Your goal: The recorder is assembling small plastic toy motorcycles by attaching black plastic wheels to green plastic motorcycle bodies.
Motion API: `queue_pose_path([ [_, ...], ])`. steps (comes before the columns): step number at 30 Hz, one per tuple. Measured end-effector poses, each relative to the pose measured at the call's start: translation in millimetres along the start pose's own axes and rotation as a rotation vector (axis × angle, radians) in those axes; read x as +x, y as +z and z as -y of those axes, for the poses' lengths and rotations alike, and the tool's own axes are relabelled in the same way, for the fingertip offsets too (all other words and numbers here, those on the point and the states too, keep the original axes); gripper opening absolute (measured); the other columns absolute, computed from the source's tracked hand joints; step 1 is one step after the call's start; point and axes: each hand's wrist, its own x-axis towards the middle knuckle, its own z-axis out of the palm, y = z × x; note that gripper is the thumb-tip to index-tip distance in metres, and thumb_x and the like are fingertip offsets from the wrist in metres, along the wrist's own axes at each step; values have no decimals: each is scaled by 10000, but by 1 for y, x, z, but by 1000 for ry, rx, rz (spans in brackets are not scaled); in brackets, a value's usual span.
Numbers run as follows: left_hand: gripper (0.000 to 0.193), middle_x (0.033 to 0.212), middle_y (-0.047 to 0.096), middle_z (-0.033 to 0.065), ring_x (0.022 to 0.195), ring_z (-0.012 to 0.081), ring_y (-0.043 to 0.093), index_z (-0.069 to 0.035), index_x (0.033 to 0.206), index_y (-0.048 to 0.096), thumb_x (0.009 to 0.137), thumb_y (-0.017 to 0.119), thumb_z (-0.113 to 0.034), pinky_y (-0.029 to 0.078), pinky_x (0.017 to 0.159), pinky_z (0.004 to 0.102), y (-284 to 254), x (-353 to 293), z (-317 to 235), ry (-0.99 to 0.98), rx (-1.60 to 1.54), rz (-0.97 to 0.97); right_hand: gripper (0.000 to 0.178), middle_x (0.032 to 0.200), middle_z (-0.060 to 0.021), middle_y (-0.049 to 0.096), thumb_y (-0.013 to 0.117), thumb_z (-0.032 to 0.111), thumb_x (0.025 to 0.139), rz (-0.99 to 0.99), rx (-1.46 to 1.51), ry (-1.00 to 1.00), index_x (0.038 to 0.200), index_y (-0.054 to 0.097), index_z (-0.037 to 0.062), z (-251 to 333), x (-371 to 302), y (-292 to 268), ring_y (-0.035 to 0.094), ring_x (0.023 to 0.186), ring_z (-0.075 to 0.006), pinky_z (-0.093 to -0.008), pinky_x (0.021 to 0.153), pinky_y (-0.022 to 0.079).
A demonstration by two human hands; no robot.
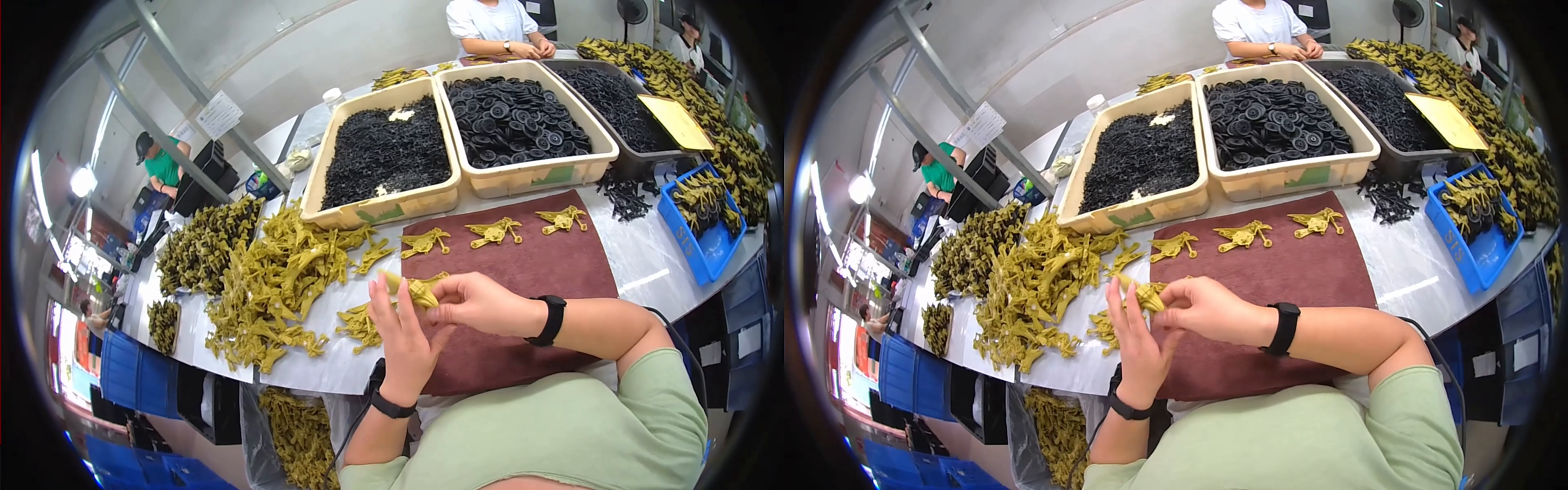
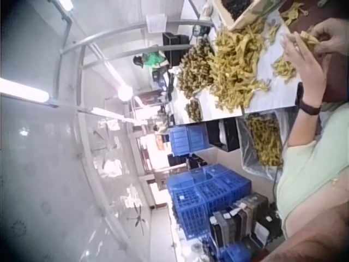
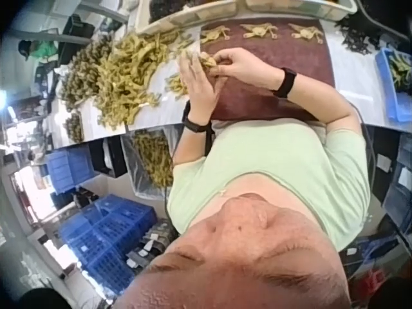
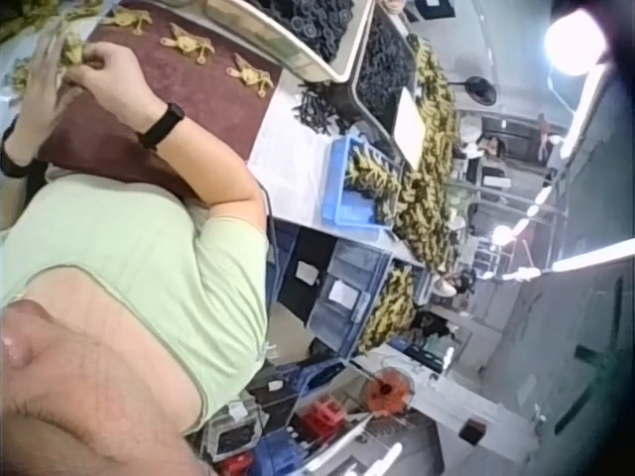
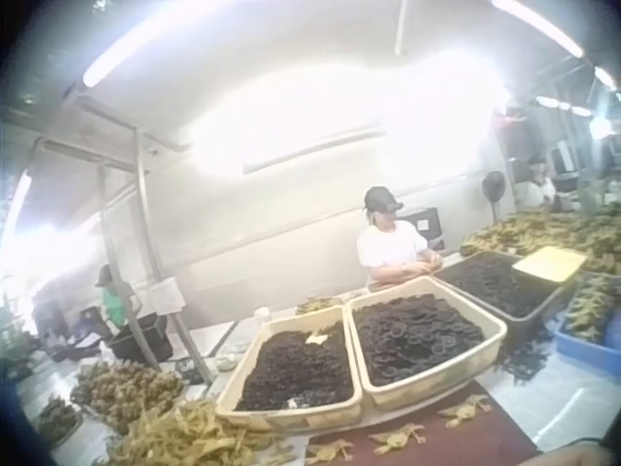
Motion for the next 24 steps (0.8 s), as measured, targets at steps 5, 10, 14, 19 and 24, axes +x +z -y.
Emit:
queue_pose_path([
  [5,789,1218,487,176,1221,378,429,-10,1326,339,829,553,-584,141,1043,654,-3,4,5,170,-27,8,214,876,-13,640,601,182,908,206,283,159,974,660,-14,2,-21,-4,531,782,-60,-227,714,446],
  [10,601,1049,525,117,1011,272,528,-30,1162,470,836,566,-526,252,1023,581,-3,3,5,236,-153,43,212,867,-3,635,604,182,909,245,356,251,978,663,-9,-12,-32,-9,528,763,-62,-214,685,440],
  [14,460,1024,535,142,996,287,522,11,1149,468,886,513,-364,337,950,493,-12,-13,45,-174,-830,-216,209,881,-8,633,593,170,913,91,280,334,974,656,-19,-15,-43,-22,546,768,-69,-220,710,467],
  [19,526,1061,520,152,1018,302,494,22,1193,453,877,540,-389,344,936,520,-27,-4,88,-71,355,2,214,893,-72,641,520,121,937,-236,207,329,1083,571,-27,-38,-54,-92,600,753,-111,-237,675,511],
  [24,645,1166,480,150,1124,309,452,-7,1270,433,832,611,-446,300,932,656,-2,-28,108,-222,573,389,289,856,-89,636,472,75,944,-415,116,389,1215,449,-22,-50,-47,-112,603,739,-120,-245,650,512],
])
